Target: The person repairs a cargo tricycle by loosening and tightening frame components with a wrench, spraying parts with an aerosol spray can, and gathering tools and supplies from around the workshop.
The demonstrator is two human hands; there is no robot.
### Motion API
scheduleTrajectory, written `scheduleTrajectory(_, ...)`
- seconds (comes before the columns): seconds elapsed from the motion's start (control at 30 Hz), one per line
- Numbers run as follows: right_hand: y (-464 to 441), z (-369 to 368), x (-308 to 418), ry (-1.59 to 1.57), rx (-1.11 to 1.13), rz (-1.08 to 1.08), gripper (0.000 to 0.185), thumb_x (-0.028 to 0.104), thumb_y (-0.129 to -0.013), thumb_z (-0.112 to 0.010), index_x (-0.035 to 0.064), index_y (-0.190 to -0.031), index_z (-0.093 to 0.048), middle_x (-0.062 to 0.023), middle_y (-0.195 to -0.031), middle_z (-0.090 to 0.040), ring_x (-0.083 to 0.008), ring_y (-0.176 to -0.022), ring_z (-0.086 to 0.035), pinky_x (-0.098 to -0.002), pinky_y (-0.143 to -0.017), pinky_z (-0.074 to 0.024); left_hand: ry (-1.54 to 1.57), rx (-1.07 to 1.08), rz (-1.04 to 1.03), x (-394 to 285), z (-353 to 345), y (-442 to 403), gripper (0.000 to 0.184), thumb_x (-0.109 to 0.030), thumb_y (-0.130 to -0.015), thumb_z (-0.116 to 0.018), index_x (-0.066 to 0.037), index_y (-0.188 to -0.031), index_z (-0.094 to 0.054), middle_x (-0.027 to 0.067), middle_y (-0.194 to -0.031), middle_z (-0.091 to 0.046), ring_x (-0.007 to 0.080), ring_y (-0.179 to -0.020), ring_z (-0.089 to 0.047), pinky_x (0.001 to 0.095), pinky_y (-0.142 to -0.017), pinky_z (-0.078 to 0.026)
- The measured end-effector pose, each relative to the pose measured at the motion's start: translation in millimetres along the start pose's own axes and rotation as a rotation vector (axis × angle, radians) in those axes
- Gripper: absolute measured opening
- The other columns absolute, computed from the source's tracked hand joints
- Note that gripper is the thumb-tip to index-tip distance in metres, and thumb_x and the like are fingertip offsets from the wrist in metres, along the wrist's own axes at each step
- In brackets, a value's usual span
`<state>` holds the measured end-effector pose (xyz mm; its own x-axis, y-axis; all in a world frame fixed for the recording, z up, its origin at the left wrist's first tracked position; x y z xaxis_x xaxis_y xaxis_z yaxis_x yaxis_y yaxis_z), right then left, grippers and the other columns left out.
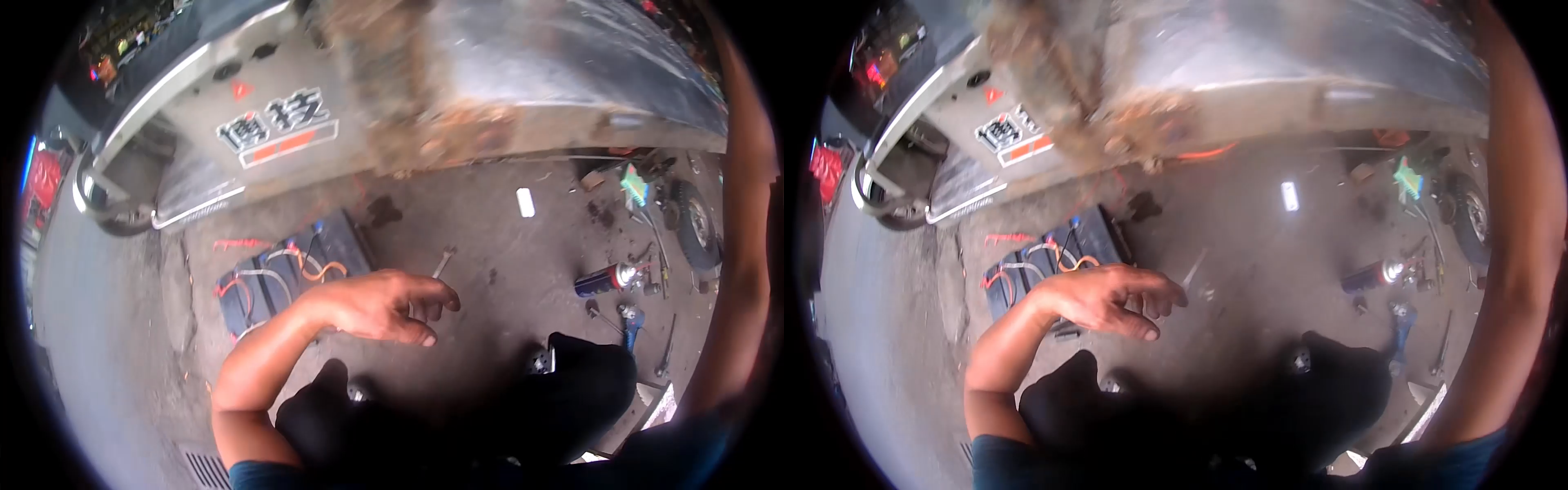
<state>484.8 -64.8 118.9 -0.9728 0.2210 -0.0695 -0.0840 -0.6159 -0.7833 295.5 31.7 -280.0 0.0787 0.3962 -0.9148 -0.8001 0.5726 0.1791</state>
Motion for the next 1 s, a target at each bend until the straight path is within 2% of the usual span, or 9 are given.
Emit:
scheduleTrajectory(0.07, 64.3, 20.7, 5.2, -0.036, -0.567, 0.075, 0.013, 0.008, -0.087, -0.063, -0.0057, -0.085, -0.063, -0.0057, -0.071, -0.062, -0.0117, -0.059, -0.054, -0.0296, -0.055, -0.0501, -0.041, 0.049, 0.102, 26.1, -12.9, 12.7, 0.048, -0.024, -0.083, -0.071, -0.005, -0.123, -0.055, 0.0124, -0.096, -0.064, 0.0245, -0.090, -0.063, 0.0356, -0.077, -0.051)
scheduleTrajectory(0.13, 154.1, 11.1, 56.5, 0.425, -0.518, 0.304, 0.028, 0.024, -0.085, -0.062, -0.0021, -0.094, -0.062, -0.0063, -0.078, -0.061, -0.0141, -0.068, -0.056, -0.0292, -0.063, -0.0513, -0.062, 0.056, 0.228, 54.4, -23.3, 26.1, 0.047, -0.023, -0.083, -0.071, -0.005, -0.123, -0.055, 0.0129, -0.100, -0.065, 0.0260, -0.091, -0.064, 0.0366, -0.077, -0.051)
scheduleTrajectory(0.2, 240.2, -43.2, 100.3, 0.672, -0.110, 0.591, 0.044, 0.041, -0.083, -0.061, 0.0014, -0.103, -0.060, -0.0070, -0.086, -0.060, -0.0165, -0.078, -0.057, -0.0288, -0.071, -0.0524, -0.092, -0.044, 0.251, 105.8, -30.3, 37.5, 0.045, -0.021, -0.081, -0.071, -0.004, -0.120, -0.057, 0.0164, -0.101, -0.065, 0.0278, -0.090, -0.065, 0.0367, -0.078, -0.052)
scheduleTrajectory(0.27, 322.0, -116.5, 125.5, -0.103, 0.527, 0.325, 0.028, 0.016, -0.071, -0.067, 0.0078, -0.098, -0.063, -0.0073, -0.087, -0.058, -0.0215, -0.085, -0.060, -0.0357, -0.072, -0.0496, -0.222, -0.240, 0.268, 134.1, -21.3, 50.8, 0.034, -0.018, -0.081, -0.070, -0.001, -0.108, -0.061, 0.0172, -0.092, -0.065, 0.0274, -0.084, -0.066, 0.0373, -0.074, -0.051)
scheduleTrajectory(0.3, 336.6, -171.5, 164.6, -0.119, 0.708, 0.550, 0.021, 0.018, -0.072, -0.065, 0.0103, -0.092, -0.062, -0.0067, -0.089, -0.056, -0.0239, -0.087, -0.060, -0.0353, -0.070, -0.0522, -0.105, -0.263, 0.356, 144.4, -21.9, 51.9, 0.030, -0.020, -0.081, -0.070, 0.000, -0.103, -0.062, 0.0175, -0.090, -0.065, 0.0278, -0.082, -0.065, 0.0377, -0.073, -0.051)
scheduleTrajectory(0.4, 465.3, -312.2, 110.0, -0.123, 1.594, 0.152, 0.020, 0.015, -0.079, -0.060, 0.0072, -0.097, -0.064, -0.0117, -0.106, -0.061, -0.0303, -0.101, -0.061, -0.0410, -0.066, -0.0552, -0.054, -0.247, 0.526, 159.2, -32.1, 45.3, 0.027, -0.025, -0.082, -0.068, 0.000, -0.092, -0.062, 0.0179, -0.088, -0.065, 0.0293, -0.082, -0.064, 0.0391, -0.073, -0.049)
scheduleTrajectory(0.57, 531.4, -426.0, 35.0, -0.086, 1.023, -0.255, 0.030, 0.006, -0.078, -0.059, 0.0066, -0.108, -0.063, -0.0089, -0.111, -0.057, -0.0277, -0.105, -0.058, -0.0401, -0.082, -0.0505, -0.077, -0.215, 0.446, 203.1, -93.1, 28.7, 0.029, -0.030, -0.083, -0.065, -0.003, -0.093, -0.062, 0.0163, -0.092, -0.066, 0.0319, -0.090, -0.063, 0.0403, -0.080, -0.047)
scheduleTrajectory(0.77, 523.9, -453.9, 100.1, -0.113, 1.178, 0.049, 0.043, 0.003, -0.078, -0.055, 0.0085, -0.120, -0.059, -0.0073, -0.126, -0.054, -0.0252, -0.119, -0.049, -0.0390, -0.100, -0.0403, 0.019, -0.213, 0.429, 239.9, -136.6, 16.3, 0.032, -0.030, -0.083, -0.064, -0.007, -0.104, -0.062, 0.0139, -0.096, -0.067, 0.0324, -0.095, -0.063, 0.0403, -0.084, -0.048)
scheduleTrajectory(1.0, 548.5, -462.7, 119.8, -0.090, 1.261, 0.194, 0.034, 0.017, -0.080, -0.060, 0.0059, -0.112, -0.061, -0.0134, -0.120, -0.058, -0.0301, -0.113, -0.055, -0.0421, -0.096, -0.0426, 0.003, -0.105, 0.477, 242.1, -136.0, 14.6, 0.036, -0.030, -0.082, -0.065, -0.006, -0.109, -0.062, 0.0139, -0.098, -0.068, 0.0330, -0.097, -0.063, 0.0408, -0.086, -0.047)
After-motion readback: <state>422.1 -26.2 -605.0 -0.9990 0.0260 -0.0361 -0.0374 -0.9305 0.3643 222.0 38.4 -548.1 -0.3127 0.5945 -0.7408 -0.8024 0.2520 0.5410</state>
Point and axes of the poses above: each hand's wrist, its own y-axis away from the middle knuckle, its own z-axis out of the back of the hand, x = y × z, the point moved 8 cm from there along -y, towards the middle knuckle
